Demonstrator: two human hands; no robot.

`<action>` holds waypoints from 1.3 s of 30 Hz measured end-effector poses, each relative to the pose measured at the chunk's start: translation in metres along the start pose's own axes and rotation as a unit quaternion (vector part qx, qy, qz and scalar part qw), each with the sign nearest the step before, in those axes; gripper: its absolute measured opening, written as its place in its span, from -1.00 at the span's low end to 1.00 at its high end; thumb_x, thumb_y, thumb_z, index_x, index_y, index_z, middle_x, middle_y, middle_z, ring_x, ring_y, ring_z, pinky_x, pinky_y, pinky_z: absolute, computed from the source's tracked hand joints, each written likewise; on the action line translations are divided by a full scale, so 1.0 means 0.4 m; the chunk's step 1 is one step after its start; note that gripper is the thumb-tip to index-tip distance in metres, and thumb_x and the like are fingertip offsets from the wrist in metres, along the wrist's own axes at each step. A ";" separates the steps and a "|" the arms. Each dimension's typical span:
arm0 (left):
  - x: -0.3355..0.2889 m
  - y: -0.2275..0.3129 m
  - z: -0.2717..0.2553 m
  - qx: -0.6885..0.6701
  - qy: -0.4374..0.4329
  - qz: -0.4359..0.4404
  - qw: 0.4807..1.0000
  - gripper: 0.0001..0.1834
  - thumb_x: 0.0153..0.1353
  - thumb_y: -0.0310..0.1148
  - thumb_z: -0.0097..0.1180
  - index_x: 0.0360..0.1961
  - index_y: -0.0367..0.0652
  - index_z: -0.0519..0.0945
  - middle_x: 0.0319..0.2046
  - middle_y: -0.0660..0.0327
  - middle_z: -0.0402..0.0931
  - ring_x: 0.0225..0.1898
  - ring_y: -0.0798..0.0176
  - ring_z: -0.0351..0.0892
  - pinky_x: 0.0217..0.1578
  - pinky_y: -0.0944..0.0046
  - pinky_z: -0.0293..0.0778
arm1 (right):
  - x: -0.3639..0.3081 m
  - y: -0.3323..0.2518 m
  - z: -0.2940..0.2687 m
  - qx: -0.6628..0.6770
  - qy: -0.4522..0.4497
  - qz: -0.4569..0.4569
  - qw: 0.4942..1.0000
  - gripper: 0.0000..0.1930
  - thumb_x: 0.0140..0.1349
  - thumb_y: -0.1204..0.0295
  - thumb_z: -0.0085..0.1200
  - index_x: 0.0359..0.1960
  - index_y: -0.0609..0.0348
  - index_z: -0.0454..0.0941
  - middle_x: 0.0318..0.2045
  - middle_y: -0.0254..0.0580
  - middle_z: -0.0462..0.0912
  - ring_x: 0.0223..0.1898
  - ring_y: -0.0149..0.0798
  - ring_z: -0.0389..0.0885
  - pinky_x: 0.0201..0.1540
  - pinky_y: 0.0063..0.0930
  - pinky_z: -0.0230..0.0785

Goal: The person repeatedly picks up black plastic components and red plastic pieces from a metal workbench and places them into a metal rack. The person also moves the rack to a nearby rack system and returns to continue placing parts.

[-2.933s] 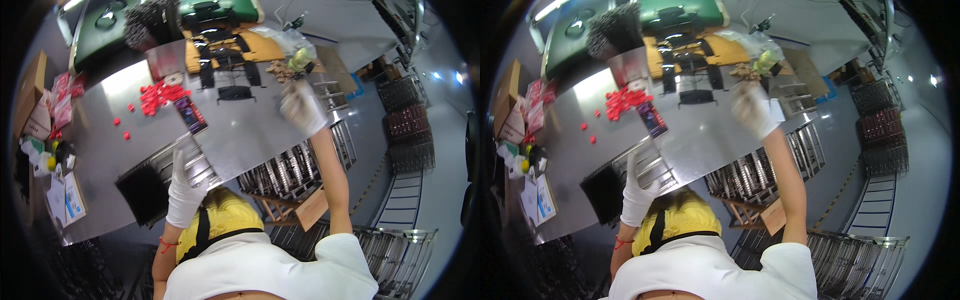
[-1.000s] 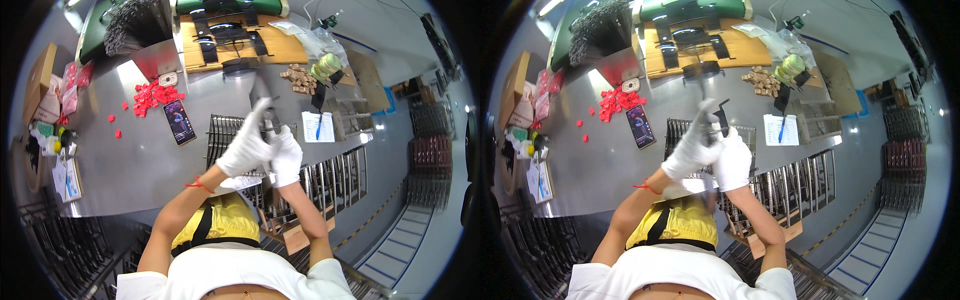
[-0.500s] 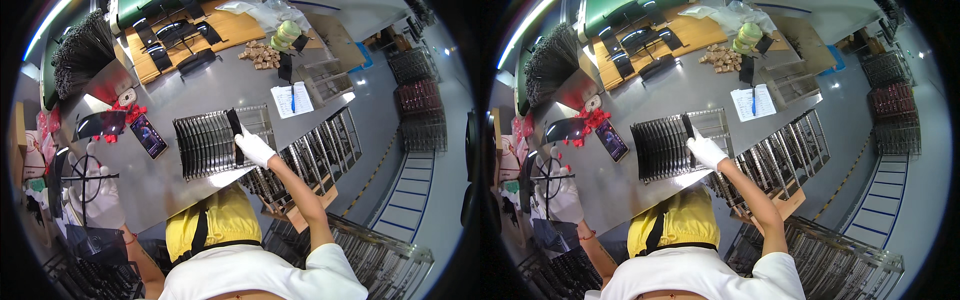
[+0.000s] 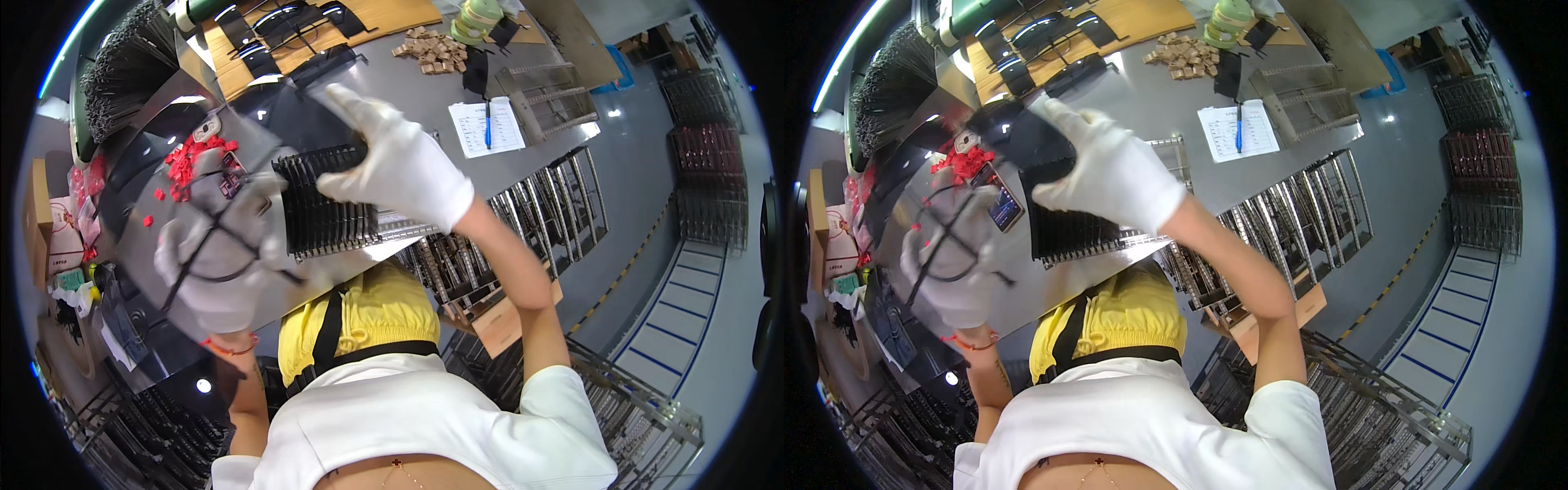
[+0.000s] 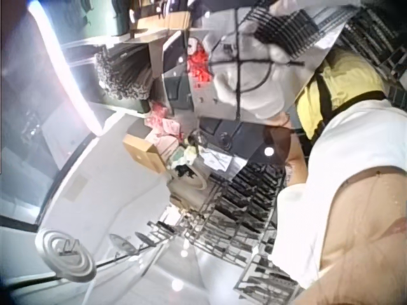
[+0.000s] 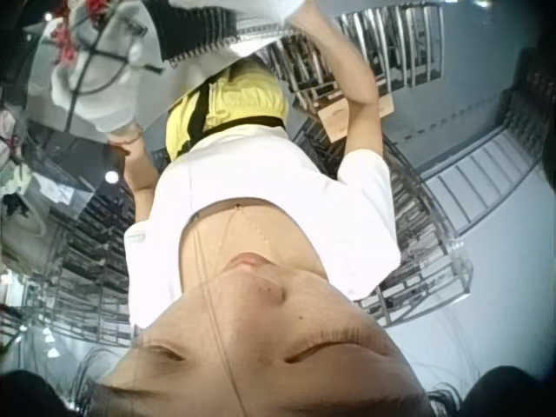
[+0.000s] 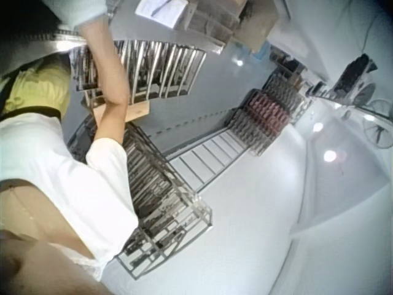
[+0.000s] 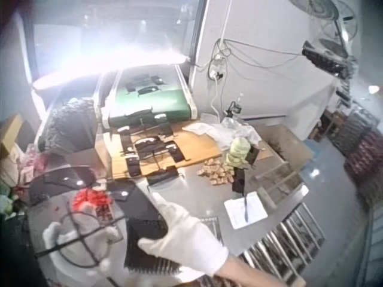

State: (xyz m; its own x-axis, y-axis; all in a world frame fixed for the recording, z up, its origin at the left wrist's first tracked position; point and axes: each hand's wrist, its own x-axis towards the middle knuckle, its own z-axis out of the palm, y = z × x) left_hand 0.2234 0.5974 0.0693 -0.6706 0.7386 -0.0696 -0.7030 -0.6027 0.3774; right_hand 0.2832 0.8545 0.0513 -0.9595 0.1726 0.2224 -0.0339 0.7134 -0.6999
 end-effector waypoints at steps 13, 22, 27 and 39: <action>-0.080 0.132 0.098 -0.262 0.035 0.051 0.963 -0.66 0.39 -0.33 -0.11 0.06 -0.34 0.23 -0.23 0.14 0.32 -0.72 0.41 0.40 -0.76 0.52 0.34 | -0.170 0.179 0.056 0.220 -0.147 0.352 0.898 -0.30 0.33 0.46 -0.17 0.47 0.22 -0.17 -0.23 0.31 0.59 -0.32 0.18 0.68 -0.19 0.00 0.58; -0.129 0.134 0.008 -0.240 0.003 0.032 0.970 -0.33 0.43 -0.19 -0.04 0.38 -0.38 0.07 -0.07 0.11 0.21 -0.65 0.45 0.33 -0.68 0.49 0.31 | -0.236 0.227 0.218 -0.243 -0.244 0.031 0.938 -0.93 0.04 0.65 -0.10 -0.40 0.37 0.35 -0.11 0.82 0.35 -0.53 0.17 0.64 -0.45 -0.09 0.59; -0.171 0.137 0.011 -0.192 0.047 0.052 0.979 -0.37 0.41 -0.13 -0.03 0.34 -0.31 0.17 -0.09 0.13 0.26 -0.58 0.41 0.42 -0.63 0.47 0.40 | -0.261 0.224 0.234 -0.168 -0.142 0.074 0.973 -0.87 0.16 0.57 -0.10 -0.36 0.46 0.41 0.18 0.77 0.19 -0.43 0.25 0.67 -0.37 -0.03 0.63; -0.121 0.122 0.027 -0.205 0.012 0.012 0.979 -0.26 0.23 0.17 0.02 0.20 -0.25 0.47 -0.03 -0.28 0.43 -0.38 0.07 0.56 -0.51 0.35 0.57 | -0.243 0.215 0.235 -0.270 -0.231 0.098 0.930 -0.80 0.27 0.47 -0.18 -0.29 0.42 0.40 0.08 0.82 0.29 -0.49 0.29 0.66 -0.44 0.03 0.60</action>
State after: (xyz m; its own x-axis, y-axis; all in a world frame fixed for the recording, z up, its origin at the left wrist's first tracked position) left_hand 0.2240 0.5353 0.1009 -0.6898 0.7186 -0.0889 -0.7198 -0.6938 -0.0232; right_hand 0.3471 0.8350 -0.0943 -0.9543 0.1150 -0.2758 0.1804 0.9574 -0.2253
